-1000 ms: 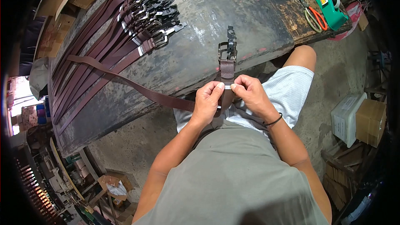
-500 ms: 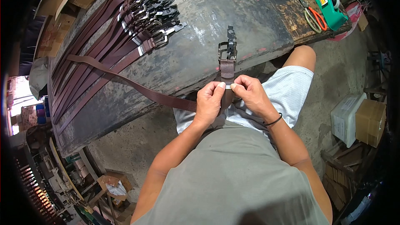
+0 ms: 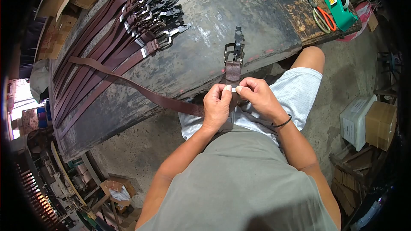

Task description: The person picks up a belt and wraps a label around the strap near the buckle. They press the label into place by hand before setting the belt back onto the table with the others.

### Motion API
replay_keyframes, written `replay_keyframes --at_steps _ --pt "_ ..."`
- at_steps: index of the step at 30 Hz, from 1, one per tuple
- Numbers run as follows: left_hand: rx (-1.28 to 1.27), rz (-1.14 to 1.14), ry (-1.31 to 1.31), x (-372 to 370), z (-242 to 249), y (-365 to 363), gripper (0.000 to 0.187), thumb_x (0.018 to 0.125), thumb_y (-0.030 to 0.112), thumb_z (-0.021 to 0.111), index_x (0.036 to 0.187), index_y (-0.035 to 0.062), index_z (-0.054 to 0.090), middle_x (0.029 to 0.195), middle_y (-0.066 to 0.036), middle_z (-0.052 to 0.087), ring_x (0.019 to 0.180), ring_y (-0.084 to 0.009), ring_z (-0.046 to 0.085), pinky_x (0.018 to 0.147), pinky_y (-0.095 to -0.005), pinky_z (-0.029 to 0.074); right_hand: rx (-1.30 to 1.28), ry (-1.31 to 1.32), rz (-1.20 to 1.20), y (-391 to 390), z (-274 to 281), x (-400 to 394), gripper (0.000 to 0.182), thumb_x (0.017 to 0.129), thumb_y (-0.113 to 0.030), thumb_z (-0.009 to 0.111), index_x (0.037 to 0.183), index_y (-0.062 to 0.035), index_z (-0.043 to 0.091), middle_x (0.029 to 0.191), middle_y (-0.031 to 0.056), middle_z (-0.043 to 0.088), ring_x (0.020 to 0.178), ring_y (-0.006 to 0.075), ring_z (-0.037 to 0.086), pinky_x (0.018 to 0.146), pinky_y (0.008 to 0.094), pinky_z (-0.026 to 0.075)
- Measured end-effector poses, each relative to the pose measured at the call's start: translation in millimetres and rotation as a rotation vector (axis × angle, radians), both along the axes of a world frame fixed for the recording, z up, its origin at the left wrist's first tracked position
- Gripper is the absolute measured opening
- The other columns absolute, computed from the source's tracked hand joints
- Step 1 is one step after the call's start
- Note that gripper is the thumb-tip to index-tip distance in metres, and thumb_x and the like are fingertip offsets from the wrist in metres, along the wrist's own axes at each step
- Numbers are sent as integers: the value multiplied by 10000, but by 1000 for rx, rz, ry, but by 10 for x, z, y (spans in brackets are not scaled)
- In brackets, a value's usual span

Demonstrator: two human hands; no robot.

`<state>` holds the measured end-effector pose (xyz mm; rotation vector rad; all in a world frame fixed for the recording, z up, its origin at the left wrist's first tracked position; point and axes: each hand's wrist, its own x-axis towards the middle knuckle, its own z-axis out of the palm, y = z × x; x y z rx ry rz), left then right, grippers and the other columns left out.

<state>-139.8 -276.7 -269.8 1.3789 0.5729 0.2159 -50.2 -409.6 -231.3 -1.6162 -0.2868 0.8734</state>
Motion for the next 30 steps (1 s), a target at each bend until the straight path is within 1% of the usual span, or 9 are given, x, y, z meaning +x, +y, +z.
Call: replay_keyframes --at_steps 4,10,13,15,16,18,20,22,30 --pt "-67 5 10 5 -5 -13 195 953 177 599 843 17 590 706 43 544 639 -27 449 558 -209 408 48 163 -11 16 -11 62 198 905 -184 621 782 -44 554 713 -40 527 667 36 483 599 207 413" --pt "-56 1 29 -10 -39 2 188 946 172 601 850 11 591 713 39 550 640 -26 449 559 -208 408 27 144 -38 65 -79 64 202 892 -179 636 759 -55 546 682 -39 516 621 41 480 565 208 411" --pt "-7 -26 44 -10 67 3 158 945 145 588 893 -4 590 753 11 596 658 -35 509 579 -212 441 -2 58 -62 89 -55 34 208 898 -173 635 761 -51 537 679 -28 530 609 46 508 553 215 442" --pt "-215 -54 26 -11 181 -40 122 943 97 557 949 -23 580 818 -43 649 692 -70 595 614 -223 491 34 91 -84 95 -56 7 207 903 -169 633 768 -46 535 683 -19 541 604 52 527 548 222 461" --pt "-215 -55 27 -20 191 -40 122 943 97 557 949 -23 580 818 -43 649 692 -70 595 614 -223 491 70 123 -104 98 -57 -1 206 909 -164 630 775 -42 532 687 -10 553 600 57 546 542 228 481" --pt "-275 -100 49 -36 205 -30 114 936 57 526 988 -37 564 872 -96 674 720 -114 649 641 -241 529 76 126 -109 104 -60 -8 206 913 -160 628 782 -35 529 690 -1 560 595 64 557 533 238 497" --pt "-298 -87 53 -32 223 -35 110 934 53 522 984 -35 565 868 -97 674 710 -112 648 637 -240 529 81 128 -114 111 -64 -17 206 917 -156 625 788 -29 527 692 8 568 590 71 568 523 248 514" --pt "-320 -75 55 -30 224 -37 106 932 49 518 980 -33 566 865 -99 674 700 -111 647 633 -238 529 93 128 -163 124 -73 -34 202 887 -148 616 794 30 594 661 42 613 565 81 595 483 254 506" --pt "-338 -64 54 -25 208 -39 86 938 52 515 959 -20 558 844 -85 665 671 -104 638 609 -232 523 41 95 -170 138 -62 -52 202 889 -148 619 813 39 601 641 60 622 559 84 600 480 253 511"
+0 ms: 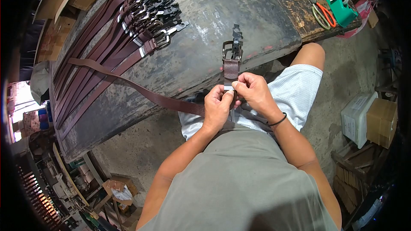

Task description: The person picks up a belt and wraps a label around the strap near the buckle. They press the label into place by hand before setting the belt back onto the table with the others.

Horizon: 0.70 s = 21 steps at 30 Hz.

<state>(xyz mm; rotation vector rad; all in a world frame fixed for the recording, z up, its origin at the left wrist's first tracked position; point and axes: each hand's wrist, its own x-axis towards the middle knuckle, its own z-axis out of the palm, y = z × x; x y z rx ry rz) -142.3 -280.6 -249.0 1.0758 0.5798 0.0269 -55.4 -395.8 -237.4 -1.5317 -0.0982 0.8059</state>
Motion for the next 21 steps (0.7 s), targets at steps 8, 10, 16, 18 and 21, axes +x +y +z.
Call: replay_keyframes --at_steps 8,10,16,18,21 --pt "3 13 13 11 -19 -20 73 938 52 515 941 -10 553 832 -71 655 657 -97 628 591 -229 515 -13 -18 -12 1 -4 -11 202 892 -147 616 819 41 604 637 63 627 546 86 602 479 249 504" --pt "2 16 17 15 -15 -26 70 936 52 515 938 -8 552 832 -71 654 654 -96 626 590 -227 513 -33 -43 3 -3 10 -8 207 894 -152 613 820 42 604 642 64 630 557 86 606 477 249 500" --pt "6 25 23 24 -24 -48 68 935 57 513 942 2 552 826 -68 651 638 -92 618 581 -223 506 -4 -12 30 -39 5 12 214 890 -165 627 868 47 629 678 64 636 607 73 612 512 244 493" --pt "-6 25 23 24 -21 -55 69 939 66 515 947 10 553 820 -61 646 634 -92 617 578 -223 504 -18 -68 20 -103 7 10 218 893 -168 630 938 45 636 703 47 635 633 65 602 548 235 488" --pt "35 3 66 8 -13 -43 94 928 86 528 983 12 546 834 -93 641 645 -136 627 622 -268 540 1 -63 -9 -363 70 85 307 906 -172 633 1143 23 618 801 -4 623 708 43 560 633 213 465"
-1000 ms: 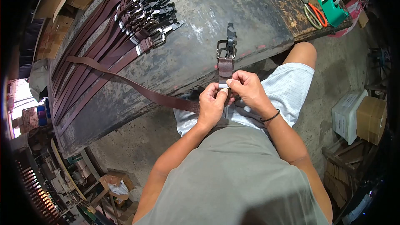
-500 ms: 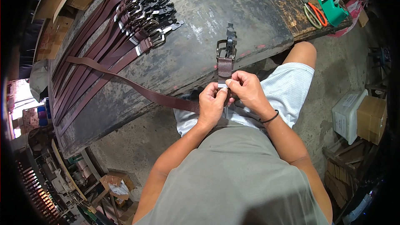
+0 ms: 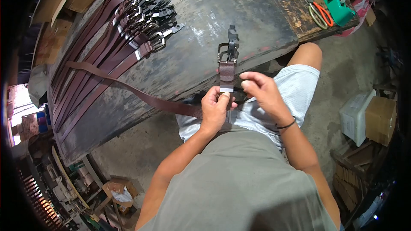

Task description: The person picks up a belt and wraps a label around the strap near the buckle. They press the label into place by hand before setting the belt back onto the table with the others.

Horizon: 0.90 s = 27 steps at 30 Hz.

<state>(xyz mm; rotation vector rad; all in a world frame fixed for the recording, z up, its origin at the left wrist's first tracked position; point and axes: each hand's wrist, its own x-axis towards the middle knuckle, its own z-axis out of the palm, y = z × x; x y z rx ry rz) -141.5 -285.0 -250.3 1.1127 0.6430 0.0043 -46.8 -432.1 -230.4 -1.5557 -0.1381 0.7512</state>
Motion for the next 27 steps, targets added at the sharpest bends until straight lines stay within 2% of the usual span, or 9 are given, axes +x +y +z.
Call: replay_keyframes --at_steps 4,11,18,20,21,22,24,25,27 --pt "28 -14 44 29 136 -4 109 917 80 541 1006 18 557 935 -58 586 791 -153 620 649 -295 563 87 -146 -281 -640 287 399 264 929 -181 624 1115 5 620 817 -8 598 701 58 565 610 213 481" --pt "39 42 -23 -12 7 36 57 914 67 517 945 31 548 787 -74 606 613 -139 596 575 -282 525 -64 -578 -865 -1899 757 1639 177 927 -183 618 968 -12 641 732 -23 569 595 50 505 580 216 472" --pt "46 74 4 -13 32 25 49 889 51 516 926 22 532 770 -84 598 602 -153 594 558 -294 527 -329 -653 -921 -2265 909 2745 154 902 -176 623 931 -31 666 695 -10 560 670 64 529 583 233 448" --pt "37 69 -11 -19 -13 36 52 886 46 514 925 18 530 771 -85 594 607 -154 591 557 -296 529 -508 -698 -888 -2456 912 3078 228 917 -259 617 1035 -66 647 758 -47 529 661 73 500 594 281 456" --pt "29 68 -14 -25 -34 42 54 882 42 512 925 14 529 772 -85 591 613 -155 589 555 -298 531 -581 -648 -782 -2593 873 3255 304 912 -324 611 1075 -68 641 885 -3 599 778 124 545 658 359 469" --pt "31 64 -23 -22 -39 43 54 882 42 512 925 14 529 772 -85 591 613 -155 589 555 -298 531 -578 -653 -789 -2569 944 3292 304 912 -324 611 1075 -68 641 885 -3 599 778 124 545 658 359 469" --pt "27 68 -21 -25 -52 49 56 875 35 508 922 11 527 773 -85 585 626 -156 586 551 -301 532 -645 -385 -700 -2481 1063 3380 347 912 -365 599 1103 -78 636 1095 45 623 941 180 552 722 406 453" --pt "48 81 -27 -9 -91 39 41 884 68 521 923 71 510 740 -75 589 548 -156 576 513 -298 508 -645 -341 -643 -2465 1095 3431 381 906 -381 604 1128 -73 628 1271 87 571 1059 227 524 760 425 434" --pt "58 73 -18 -34 -116 53 42 883 67 521 923 71 509 740 -75 589 548 -157 576 513 -299 508 -685 -345 -606 -2426 1115 3482 369 901 -373 609 1111 -71 634 1217 77 591 1033 221 530 751 419 431"
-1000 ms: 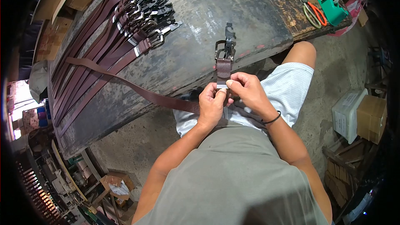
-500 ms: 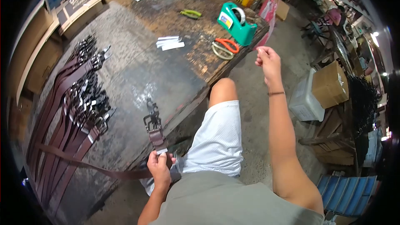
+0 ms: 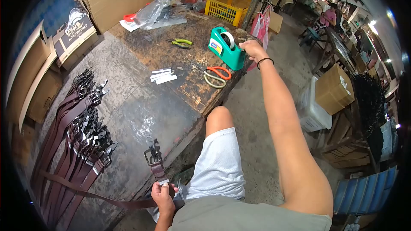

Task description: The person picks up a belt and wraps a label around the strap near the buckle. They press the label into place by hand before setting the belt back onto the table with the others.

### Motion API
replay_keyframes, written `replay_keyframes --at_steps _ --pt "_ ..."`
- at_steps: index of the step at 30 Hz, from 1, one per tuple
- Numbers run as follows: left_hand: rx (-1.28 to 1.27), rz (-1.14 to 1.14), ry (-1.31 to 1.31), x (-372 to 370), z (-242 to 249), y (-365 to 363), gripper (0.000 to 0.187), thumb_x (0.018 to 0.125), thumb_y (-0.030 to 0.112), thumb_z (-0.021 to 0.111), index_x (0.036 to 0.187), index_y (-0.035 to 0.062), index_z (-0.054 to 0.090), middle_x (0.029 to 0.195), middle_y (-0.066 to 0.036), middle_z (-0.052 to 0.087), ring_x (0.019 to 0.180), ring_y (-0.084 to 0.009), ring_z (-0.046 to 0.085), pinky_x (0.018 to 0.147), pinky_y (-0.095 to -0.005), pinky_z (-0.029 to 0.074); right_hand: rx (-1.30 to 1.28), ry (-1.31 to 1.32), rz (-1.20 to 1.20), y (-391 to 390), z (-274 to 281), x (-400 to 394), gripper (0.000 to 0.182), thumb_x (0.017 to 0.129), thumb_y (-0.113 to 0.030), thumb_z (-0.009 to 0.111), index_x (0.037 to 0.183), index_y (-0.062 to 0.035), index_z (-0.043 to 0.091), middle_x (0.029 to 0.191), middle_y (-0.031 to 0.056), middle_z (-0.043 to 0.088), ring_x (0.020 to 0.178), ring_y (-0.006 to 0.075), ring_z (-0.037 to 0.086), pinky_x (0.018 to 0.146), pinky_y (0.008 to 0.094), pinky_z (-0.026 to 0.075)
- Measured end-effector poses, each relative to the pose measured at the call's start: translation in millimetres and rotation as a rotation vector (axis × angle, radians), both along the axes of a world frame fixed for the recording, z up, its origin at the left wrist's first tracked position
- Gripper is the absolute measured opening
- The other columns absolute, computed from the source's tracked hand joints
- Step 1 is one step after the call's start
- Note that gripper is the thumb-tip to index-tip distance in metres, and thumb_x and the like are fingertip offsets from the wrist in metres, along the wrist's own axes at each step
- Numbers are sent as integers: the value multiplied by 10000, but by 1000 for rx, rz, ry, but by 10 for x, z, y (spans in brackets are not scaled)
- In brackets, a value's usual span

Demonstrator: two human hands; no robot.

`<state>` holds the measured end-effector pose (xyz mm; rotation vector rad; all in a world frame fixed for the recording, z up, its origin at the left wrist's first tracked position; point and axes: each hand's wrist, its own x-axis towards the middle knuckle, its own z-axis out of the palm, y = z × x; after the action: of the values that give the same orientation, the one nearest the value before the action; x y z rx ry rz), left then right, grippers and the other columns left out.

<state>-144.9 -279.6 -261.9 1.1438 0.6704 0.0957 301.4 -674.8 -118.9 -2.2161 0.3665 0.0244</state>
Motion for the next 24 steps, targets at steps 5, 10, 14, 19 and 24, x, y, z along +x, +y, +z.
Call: replay_keyframes --at_steps 5,10,14,19,24 --pt "12 -12 23 4 34 -2 39 881 64 519 916 72 504 739 -82 594 543 -162 581 509 -303 512 -186 -114 179 11 -73 231 157 792 -177 704 839 -33 662 784 33 615 761 157 533 669 356 419" --pt "15 -5 4 -12 21 -6 39 882 71 521 919 69 509 738 -87 599 537 -165 584 502 -305 514 -315 -169 169 -91 -175 549 91 762 -86 683 773 -6 641 732 42 608 678 173 531 606 354 431" --pt "28 -14 5 2 14 -6 34 886 75 518 918 67 511 729 -85 596 525 -165 578 493 -306 513 -431 -241 188 -63 -101 639 85 772 -60 684 771 -1 623 745 65 630 655 189 560 605 360 448" --pt "32 -14 7 9 22 -11 26 886 77 518 908 68 506 724 -84 592 521 -166 575 490 -308 512 -322 -228 86 -86 -167 463 187 797 -69 700 934 -2 592 756 66 633 651 181 594 607 364 467" --pt "8 -4 20 15 30 -5 27 884 71 518 905 71 501 723 -86 591 515 -170 571 485 -308 508 290 -137 -99 -29 -80 -99 349 787 -92 698 1090 -90 525 791 43 617 659 167 565 635 389 453"
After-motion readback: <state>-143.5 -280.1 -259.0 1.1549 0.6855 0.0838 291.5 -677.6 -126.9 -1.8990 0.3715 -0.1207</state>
